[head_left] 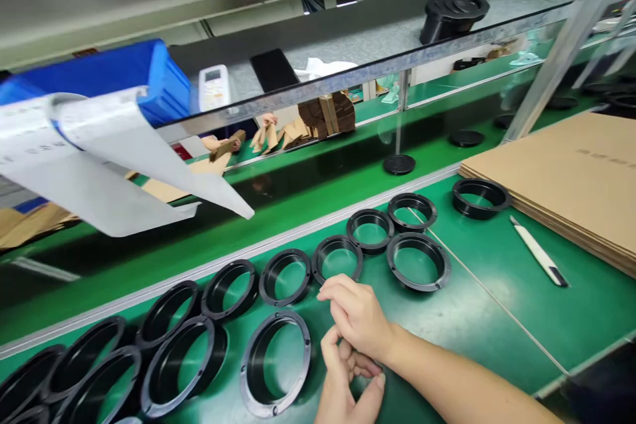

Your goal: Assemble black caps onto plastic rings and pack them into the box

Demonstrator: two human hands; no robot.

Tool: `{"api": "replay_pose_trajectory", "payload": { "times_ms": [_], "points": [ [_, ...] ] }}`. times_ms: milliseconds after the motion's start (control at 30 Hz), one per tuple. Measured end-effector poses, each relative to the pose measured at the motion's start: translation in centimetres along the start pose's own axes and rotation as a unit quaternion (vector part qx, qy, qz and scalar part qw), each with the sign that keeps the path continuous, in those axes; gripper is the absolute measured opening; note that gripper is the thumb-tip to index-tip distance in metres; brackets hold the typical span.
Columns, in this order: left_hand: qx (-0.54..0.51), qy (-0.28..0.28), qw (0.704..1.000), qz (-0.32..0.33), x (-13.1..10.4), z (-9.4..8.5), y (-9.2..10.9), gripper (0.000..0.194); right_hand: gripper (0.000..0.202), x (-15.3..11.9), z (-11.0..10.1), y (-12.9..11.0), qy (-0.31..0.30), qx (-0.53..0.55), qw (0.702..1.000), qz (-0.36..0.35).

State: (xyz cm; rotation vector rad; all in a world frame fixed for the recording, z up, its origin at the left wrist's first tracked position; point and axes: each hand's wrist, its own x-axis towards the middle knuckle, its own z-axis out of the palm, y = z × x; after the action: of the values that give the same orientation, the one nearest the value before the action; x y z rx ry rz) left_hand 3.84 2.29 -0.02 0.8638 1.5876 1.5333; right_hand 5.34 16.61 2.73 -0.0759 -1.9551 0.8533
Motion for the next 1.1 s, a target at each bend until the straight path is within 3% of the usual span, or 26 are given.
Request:
{"api": "replay_pose_trajectory", "payload": {
  "times_ms": [167,367,733,1100],
  "points": [
    [0.001,0.02,1.0,0.005,0.2,0.4,0.7,0.072,0.031,0.4,0.1,0.0,0.015,-0.012,1.0,-0.003],
    [0.019,0.057,0.998,-0.007,0.4,1.0,-0.1,0.076,0.03,0.6,-0.2,-0.1,0.027,-0.013,0.999,-0.014],
    [0.017,-0.057,0.998,0.007,-0.2,0.0,1.5,0.057,0.032,0.1,-0.6,-0.2,0.004,0.009,1.0,-0.008],
    [0.008,-0.063,0.998,0.013,-0.1,0.1,1.2,0.06,0.033,-0.1,-0.6,-0.1,-0.006,0.008,1.0,-0.009]
  ]
}}
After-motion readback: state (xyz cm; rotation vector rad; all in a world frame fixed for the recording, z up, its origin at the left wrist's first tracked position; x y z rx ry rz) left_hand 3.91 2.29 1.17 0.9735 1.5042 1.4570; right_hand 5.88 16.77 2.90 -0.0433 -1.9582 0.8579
